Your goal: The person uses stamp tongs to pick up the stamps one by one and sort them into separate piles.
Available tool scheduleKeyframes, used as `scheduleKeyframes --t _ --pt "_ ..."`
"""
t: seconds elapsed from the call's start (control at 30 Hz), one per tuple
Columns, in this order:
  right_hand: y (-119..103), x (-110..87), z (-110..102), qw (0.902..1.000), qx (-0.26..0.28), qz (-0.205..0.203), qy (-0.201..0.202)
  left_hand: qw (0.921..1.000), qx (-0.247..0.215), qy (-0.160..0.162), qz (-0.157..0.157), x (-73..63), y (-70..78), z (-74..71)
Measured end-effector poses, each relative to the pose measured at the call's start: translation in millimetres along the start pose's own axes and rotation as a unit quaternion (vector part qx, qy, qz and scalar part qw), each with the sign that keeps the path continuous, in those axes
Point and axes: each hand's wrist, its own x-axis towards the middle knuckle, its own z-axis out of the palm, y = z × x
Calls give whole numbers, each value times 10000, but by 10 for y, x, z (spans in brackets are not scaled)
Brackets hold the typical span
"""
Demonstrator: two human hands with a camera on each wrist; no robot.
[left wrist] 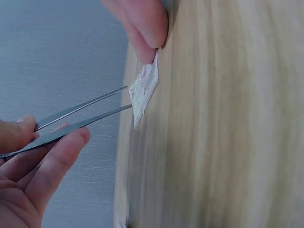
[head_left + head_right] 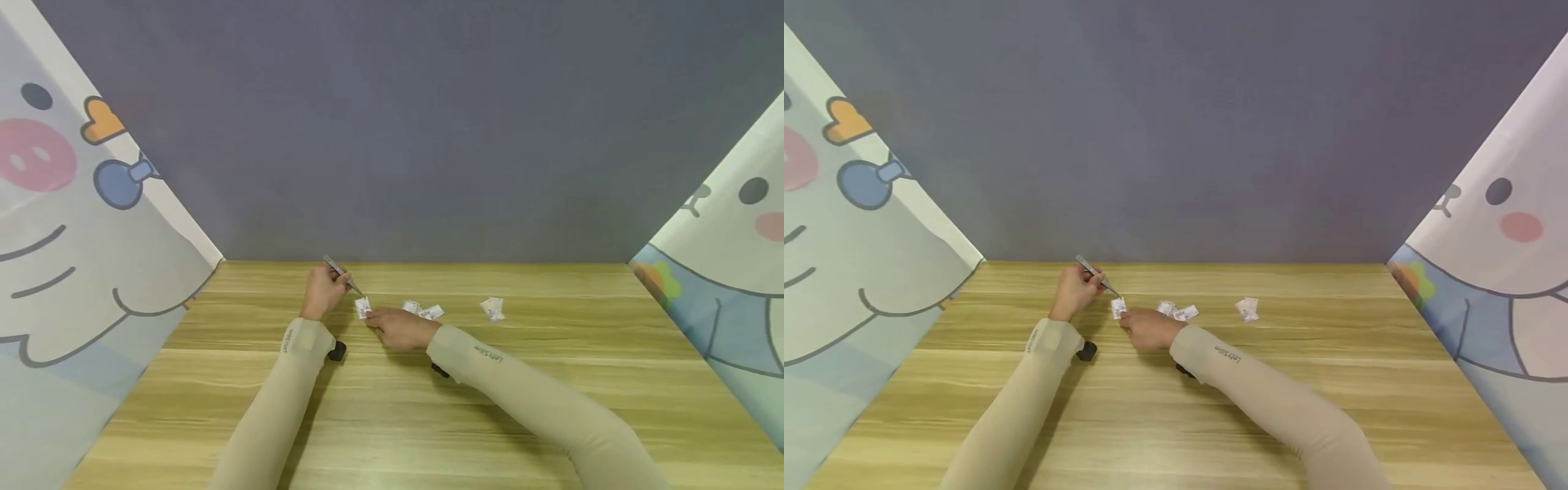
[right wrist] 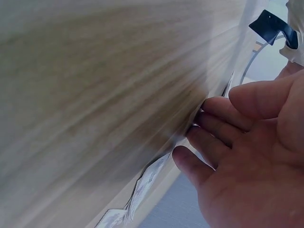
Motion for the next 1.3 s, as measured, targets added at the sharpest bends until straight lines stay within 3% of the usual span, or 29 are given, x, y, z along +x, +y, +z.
scheduleKeyframes --t 0.17,0.43,0.73,0.9,1.13,1.3 --pt "8 17 8 9999 -80 -45 94 9998 72 -145 130 20 8 -24" --pt "19 10 5 10000 -13 -25 94 9992 -118 -385 47 14 28 -99" --pt "20 -5 9 9998 174 79 49 9983 -170 -350 442 -19 -18 -54" --pt "33 -39 3 9988 465 33 141 9983 -241 -292 445 -61 24 -57" --pt "78 -237 -104 9974 624 8 354 9960 -659 -138 594 -105 138 -248" --pt "204 -394 -152 9953 641 236 689 9956 -763 108 535 -101 74 -459"
